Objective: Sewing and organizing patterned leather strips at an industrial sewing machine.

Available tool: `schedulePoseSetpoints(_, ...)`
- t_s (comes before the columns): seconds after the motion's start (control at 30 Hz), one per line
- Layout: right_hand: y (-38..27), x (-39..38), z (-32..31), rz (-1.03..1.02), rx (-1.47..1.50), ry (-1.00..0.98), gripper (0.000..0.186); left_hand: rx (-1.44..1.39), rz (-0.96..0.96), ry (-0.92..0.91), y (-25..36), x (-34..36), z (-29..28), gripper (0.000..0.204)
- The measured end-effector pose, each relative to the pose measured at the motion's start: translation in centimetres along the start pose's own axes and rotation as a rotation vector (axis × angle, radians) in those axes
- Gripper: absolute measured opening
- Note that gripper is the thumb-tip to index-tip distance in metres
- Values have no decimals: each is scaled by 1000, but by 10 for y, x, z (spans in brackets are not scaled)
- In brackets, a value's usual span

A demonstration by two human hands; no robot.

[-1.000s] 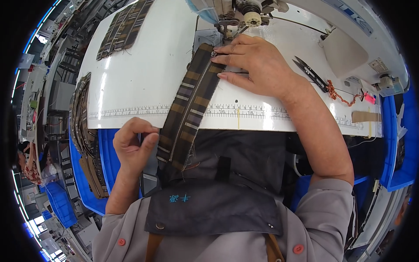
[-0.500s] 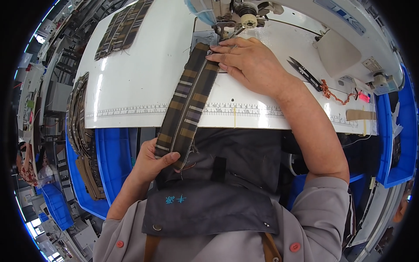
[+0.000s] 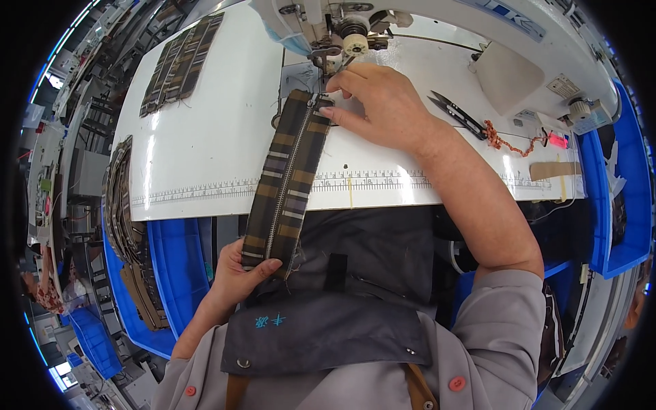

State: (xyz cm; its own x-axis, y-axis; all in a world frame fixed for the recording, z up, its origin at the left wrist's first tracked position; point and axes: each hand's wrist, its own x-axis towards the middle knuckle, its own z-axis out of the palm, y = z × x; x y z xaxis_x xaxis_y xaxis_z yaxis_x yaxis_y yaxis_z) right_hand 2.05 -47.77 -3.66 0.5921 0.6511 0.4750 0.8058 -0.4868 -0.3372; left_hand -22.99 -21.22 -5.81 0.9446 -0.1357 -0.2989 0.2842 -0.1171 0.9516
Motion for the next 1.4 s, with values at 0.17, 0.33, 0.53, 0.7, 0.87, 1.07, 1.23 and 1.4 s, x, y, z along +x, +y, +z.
schedulePoseSetpoints(0.17,4,2,3,6,-4,-16,33,116,-6,-46,4,5,4,27)
schedulePoseSetpoints(0.33,6,6,0,47,84,-36,27,81,111,-196,15,17,0,47)
schedulePoseSetpoints(0.53,-3,7,-3,20,174,-46,24,-287,0,-213,68,62,9,90)
schedulePoseSetpoints(0.7,-11,4,-8,49,151,-16,22,-441,255,-160,72,147,36,73)
schedulePoseSetpoints(0.87,-3,6,-12,138,95,-7,28,-315,187,-170,89,187,30,49)
schedulePoseSetpoints(1.07,8,6,-13,440,740,-69,34,-223,207,-223,100,203,28,45)
schedulePoseSetpoints(1.23,9,10,-17,428,817,-174,33,-111,302,-285,96,220,15,43)
schedulePoseSetpoints(1.4,11,8,-16,371,751,-204,31,-126,269,-360,105,214,14,38)
